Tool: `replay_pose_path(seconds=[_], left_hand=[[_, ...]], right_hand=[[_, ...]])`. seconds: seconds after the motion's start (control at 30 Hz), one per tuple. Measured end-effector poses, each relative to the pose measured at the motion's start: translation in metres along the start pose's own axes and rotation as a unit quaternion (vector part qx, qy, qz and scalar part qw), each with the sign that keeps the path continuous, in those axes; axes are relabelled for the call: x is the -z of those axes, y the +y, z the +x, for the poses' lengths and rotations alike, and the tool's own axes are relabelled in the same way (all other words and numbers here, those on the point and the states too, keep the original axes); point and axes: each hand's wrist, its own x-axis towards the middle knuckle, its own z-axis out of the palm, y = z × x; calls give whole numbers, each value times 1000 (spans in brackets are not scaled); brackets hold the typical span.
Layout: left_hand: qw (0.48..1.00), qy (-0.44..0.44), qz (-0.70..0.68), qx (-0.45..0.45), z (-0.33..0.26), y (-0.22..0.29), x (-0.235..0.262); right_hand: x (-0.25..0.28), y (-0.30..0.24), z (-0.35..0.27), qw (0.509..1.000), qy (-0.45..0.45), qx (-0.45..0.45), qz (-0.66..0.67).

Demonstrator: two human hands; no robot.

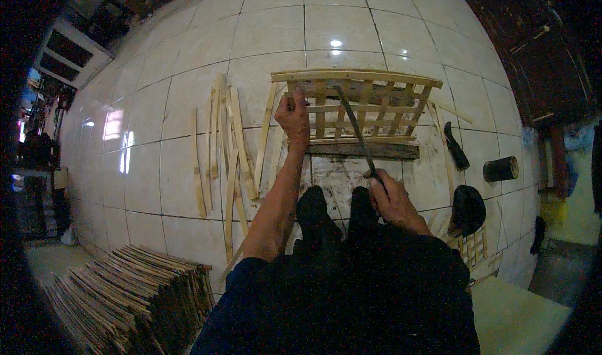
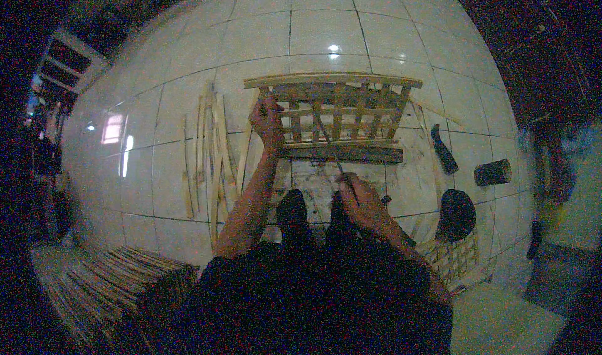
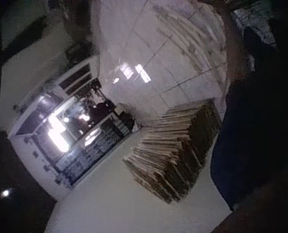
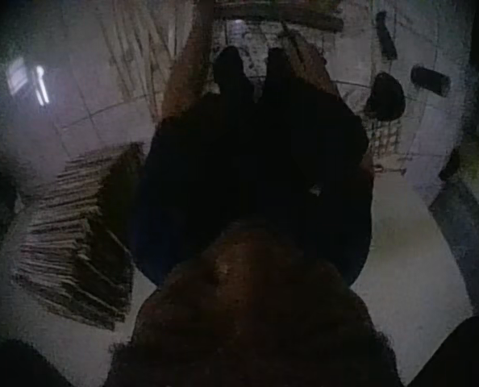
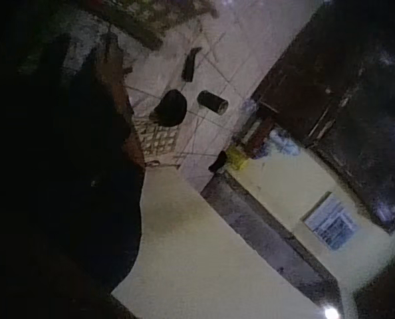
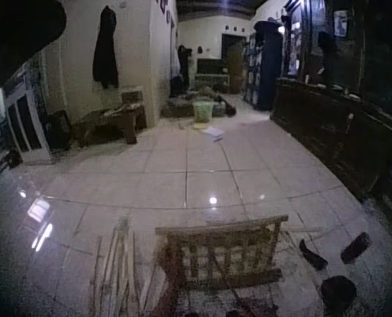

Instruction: The person assembles a wooden lattice frame on the floor, using a hammer to secure the pieces. They adjust the frame, add slats, and use a knife to trim excess material.

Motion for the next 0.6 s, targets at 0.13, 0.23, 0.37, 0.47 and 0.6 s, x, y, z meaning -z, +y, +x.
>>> replay_pose_path(seconds=[0.13, 0.23, 0.37, 0.47, 0.6], left_hand=[[998, 4, 48, -32, 4, -16, 6], [998, 12, 37, -45, 2, -17, 3], [998, 1, 26, -56, 4, -17, 3], [996, -2, 71, -57, 7, -32, 8], [999, 5, 23, -39, 0, -28, 8]], right_hand=[[-10, -1, 11, 999, 39, 18, -33], [-13, 4, 18, 998, 32, 3, -46], [-9, -11, 15, 999, 11, -14, -47], [-16, 0, 21, 994, 15, 56, -97], [-9, -26, 12, 999, 21, -16, -23]])
